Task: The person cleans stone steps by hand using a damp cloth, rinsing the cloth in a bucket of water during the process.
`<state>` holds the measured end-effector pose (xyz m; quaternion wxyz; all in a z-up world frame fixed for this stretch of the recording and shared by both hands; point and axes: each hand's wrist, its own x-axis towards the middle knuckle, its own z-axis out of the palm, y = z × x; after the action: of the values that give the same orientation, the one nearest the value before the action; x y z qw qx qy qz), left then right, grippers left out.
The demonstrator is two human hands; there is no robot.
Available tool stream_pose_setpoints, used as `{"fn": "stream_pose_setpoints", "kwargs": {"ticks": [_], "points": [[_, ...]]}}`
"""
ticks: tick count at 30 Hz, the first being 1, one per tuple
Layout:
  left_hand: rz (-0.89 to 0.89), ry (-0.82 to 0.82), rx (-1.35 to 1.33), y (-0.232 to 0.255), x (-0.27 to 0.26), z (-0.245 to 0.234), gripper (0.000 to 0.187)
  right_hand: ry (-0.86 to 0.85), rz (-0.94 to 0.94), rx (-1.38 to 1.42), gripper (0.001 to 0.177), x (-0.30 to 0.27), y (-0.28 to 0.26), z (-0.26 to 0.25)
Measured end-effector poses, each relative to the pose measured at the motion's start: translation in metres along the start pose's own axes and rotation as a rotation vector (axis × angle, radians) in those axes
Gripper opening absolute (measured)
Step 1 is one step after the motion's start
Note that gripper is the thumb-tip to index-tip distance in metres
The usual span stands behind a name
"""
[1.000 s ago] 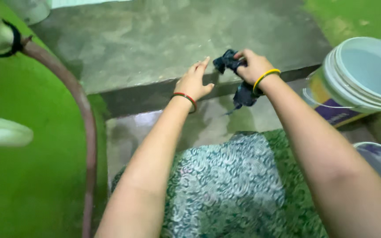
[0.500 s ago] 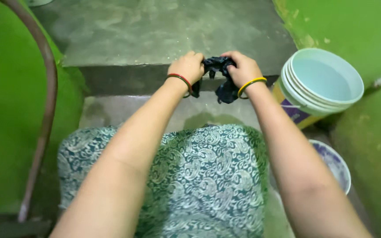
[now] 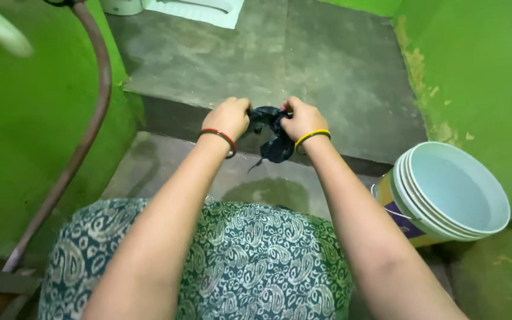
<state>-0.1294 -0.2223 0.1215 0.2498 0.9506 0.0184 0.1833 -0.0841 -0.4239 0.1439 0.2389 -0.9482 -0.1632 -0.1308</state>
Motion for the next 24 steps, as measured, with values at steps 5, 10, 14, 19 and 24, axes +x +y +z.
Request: {"fn": "stream_pose_setpoints", "kwargs": {"ticks": [5,10,14,19,24], "points": [[0.026,0.027,-0.087,-0.004,-0.019,-0.011,0.026,0.023,-0.070,-0.101,0.025,-0.004,-0.021,-0.007],[0.096,-0.137,-0.030,0.007,-0.043,-0.078,0.035,0.205,-0.056,-0.242,0.030,-0.015,0.006,-0.027],[0.168,-0.245,0.069,-0.014,-0.037,-0.122,0.038,0.416,0.278,-0.238,0.027,-0.066,0.104,-0.082],[0.291,-0.021,-0.161,-0.011,0.028,-0.056,0.034,0.625,0.511,-0.191,0.023,-0.126,0.223,-0.139],[-0.116,-0.035,-0.531,0.015,0.071,0.044,0.034,0.607,0.631,0.199,0.022,-0.183,0.253,-0.169]]}}
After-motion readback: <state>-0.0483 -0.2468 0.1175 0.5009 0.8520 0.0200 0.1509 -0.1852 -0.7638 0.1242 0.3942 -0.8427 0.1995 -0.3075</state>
